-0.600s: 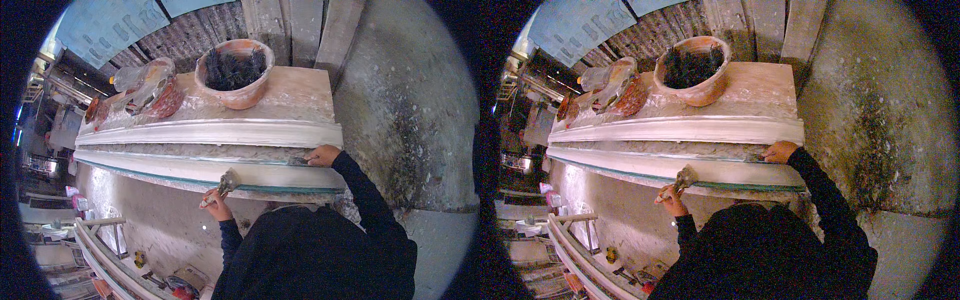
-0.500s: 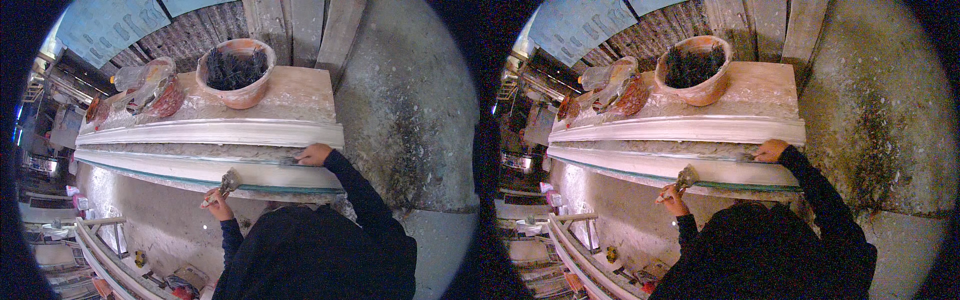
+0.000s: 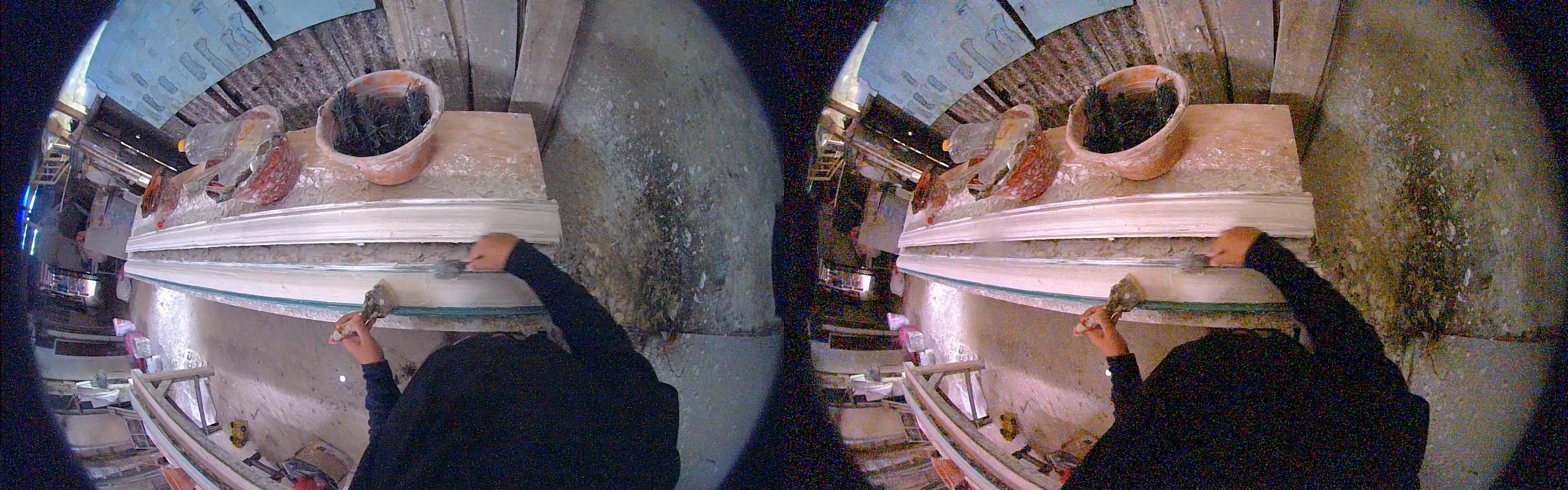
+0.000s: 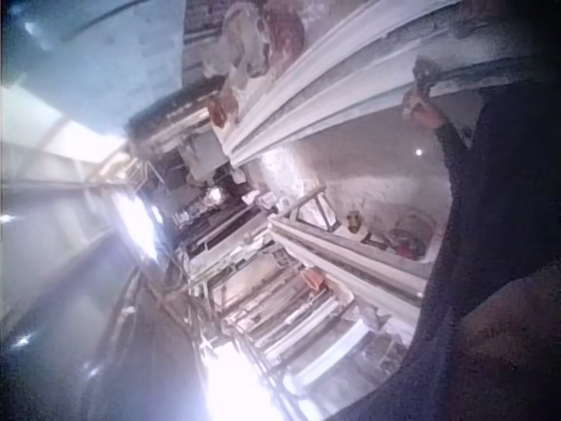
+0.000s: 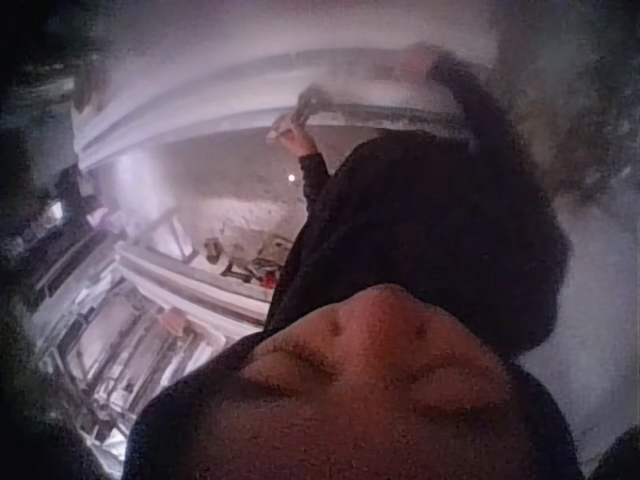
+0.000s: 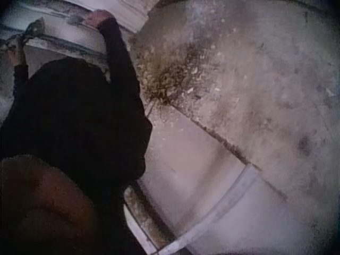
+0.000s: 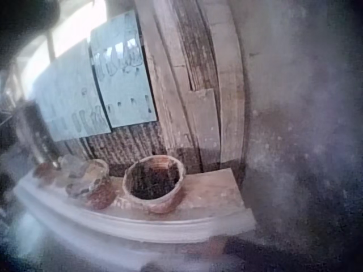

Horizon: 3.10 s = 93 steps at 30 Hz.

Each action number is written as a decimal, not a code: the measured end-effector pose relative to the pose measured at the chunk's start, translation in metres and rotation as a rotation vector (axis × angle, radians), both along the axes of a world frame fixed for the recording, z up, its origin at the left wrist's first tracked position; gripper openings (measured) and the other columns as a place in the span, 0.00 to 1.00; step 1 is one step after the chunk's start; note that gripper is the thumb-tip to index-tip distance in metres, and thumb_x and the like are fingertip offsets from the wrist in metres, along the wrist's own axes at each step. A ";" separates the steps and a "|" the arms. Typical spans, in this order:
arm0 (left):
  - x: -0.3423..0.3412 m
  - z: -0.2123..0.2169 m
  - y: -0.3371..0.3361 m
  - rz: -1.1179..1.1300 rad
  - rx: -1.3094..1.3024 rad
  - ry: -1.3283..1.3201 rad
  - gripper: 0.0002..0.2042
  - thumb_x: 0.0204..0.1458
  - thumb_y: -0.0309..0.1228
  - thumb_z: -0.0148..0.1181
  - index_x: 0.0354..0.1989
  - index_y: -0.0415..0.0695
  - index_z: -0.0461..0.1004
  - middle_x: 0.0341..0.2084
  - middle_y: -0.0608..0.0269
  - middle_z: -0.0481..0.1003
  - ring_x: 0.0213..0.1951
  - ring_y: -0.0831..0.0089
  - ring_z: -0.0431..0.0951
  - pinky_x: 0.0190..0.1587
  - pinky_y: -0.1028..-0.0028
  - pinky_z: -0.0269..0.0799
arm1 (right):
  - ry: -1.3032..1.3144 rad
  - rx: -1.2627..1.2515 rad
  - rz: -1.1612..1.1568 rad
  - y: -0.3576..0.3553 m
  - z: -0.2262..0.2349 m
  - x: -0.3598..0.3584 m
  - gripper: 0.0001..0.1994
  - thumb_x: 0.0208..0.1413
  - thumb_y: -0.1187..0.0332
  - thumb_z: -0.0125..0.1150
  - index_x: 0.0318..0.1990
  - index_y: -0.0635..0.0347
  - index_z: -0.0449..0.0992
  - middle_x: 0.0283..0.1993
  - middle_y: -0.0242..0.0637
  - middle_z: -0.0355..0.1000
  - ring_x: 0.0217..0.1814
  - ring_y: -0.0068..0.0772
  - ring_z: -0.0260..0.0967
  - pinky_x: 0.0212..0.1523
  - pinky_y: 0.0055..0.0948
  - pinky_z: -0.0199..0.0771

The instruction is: The person applies a white paste-like substance along the edge of a long white profile using a small brush. They repeatedly dip the brush into a container and spread the material along the profile's groove.

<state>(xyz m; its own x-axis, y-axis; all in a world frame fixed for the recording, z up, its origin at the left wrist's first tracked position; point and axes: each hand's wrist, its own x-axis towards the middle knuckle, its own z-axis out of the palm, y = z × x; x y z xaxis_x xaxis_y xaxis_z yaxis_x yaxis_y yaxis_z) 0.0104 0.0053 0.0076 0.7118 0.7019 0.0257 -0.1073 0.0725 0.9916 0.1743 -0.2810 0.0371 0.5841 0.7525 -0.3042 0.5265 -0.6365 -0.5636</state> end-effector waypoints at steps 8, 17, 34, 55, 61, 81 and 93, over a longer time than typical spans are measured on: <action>0.000 -0.005 0.002 0.011 0.020 -0.027 0.10 0.51 0.31 0.51 0.38 0.39 0.63 0.32 0.56 0.69 0.32 0.72 0.73 0.30 0.75 0.74 | -0.068 -0.141 -0.051 -0.001 0.005 -0.013 0.17 0.46 0.49 0.52 0.43 0.40 0.74 0.32 0.41 0.72 0.34 0.45 0.70 0.36 0.41 0.69; 0.000 0.001 0.000 0.021 0.023 0.047 0.10 0.51 0.31 0.50 0.38 0.39 0.63 0.32 0.57 0.69 0.32 0.72 0.73 0.30 0.76 0.74 | -0.094 -0.042 -0.082 0.135 -0.004 0.001 0.13 0.44 0.54 0.51 0.33 0.47 0.76 0.30 0.42 0.72 0.33 0.47 0.69 0.35 0.43 0.68; 0.022 0.028 -0.038 -0.265 -0.153 0.071 0.09 0.53 0.30 0.49 0.39 0.40 0.62 0.33 0.59 0.68 0.33 0.71 0.73 0.30 0.75 0.75 | -0.043 -0.462 -0.501 -0.173 0.045 -0.071 0.17 0.45 0.51 0.54 0.39 0.48 0.76 0.32 0.42 0.73 0.34 0.41 0.71 0.37 0.38 0.69; 0.109 -0.016 -0.164 -0.699 0.369 0.183 0.11 0.46 0.35 0.56 0.32 0.40 0.70 0.15 0.58 0.70 0.18 0.70 0.69 0.23 0.71 0.64 | -0.035 -0.100 -1.291 -0.207 0.015 -0.200 0.18 0.51 0.52 0.50 0.49 0.40 0.69 0.32 0.44 0.72 0.33 0.45 0.70 0.36 0.38 0.69; 0.087 0.020 0.052 -0.035 1.067 -0.071 0.03 0.46 0.24 0.54 0.25 0.39 0.68 0.27 0.59 0.70 0.30 0.70 0.71 0.33 0.74 0.68 | -0.053 -0.011 -1.081 -0.192 0.013 -0.164 0.19 0.48 0.49 0.51 0.49 0.35 0.69 0.28 0.45 0.71 0.31 0.45 0.69 0.34 0.40 0.68; -0.001 0.013 -0.019 0.190 0.150 -0.027 0.06 0.49 0.26 0.54 0.32 0.40 0.64 0.27 0.63 0.68 0.30 0.77 0.69 0.31 0.79 0.69 | 0.112 -0.404 -0.183 -0.170 0.005 -0.048 0.20 0.49 0.61 0.53 0.50 0.22 0.65 0.41 0.39 0.71 0.40 0.43 0.69 0.39 0.37 0.68; -0.004 0.003 -0.016 0.141 0.270 -0.005 0.04 0.50 0.24 0.53 0.30 0.39 0.64 0.27 0.65 0.65 0.30 0.78 0.64 0.35 0.77 0.63 | 0.026 -0.410 -0.102 -0.146 0.016 -0.041 0.19 0.51 0.61 0.51 0.50 0.18 0.63 0.34 0.39 0.72 0.33 0.43 0.70 0.35 0.37 0.69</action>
<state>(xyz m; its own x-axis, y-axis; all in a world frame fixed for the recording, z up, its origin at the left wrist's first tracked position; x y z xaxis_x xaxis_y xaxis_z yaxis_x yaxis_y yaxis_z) 0.0067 -0.0105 0.0107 0.6075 0.7610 0.2278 -0.1025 -0.2093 0.9725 0.1336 -0.4274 0.0530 0.6377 0.5043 -0.5822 0.4377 -0.8592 -0.2649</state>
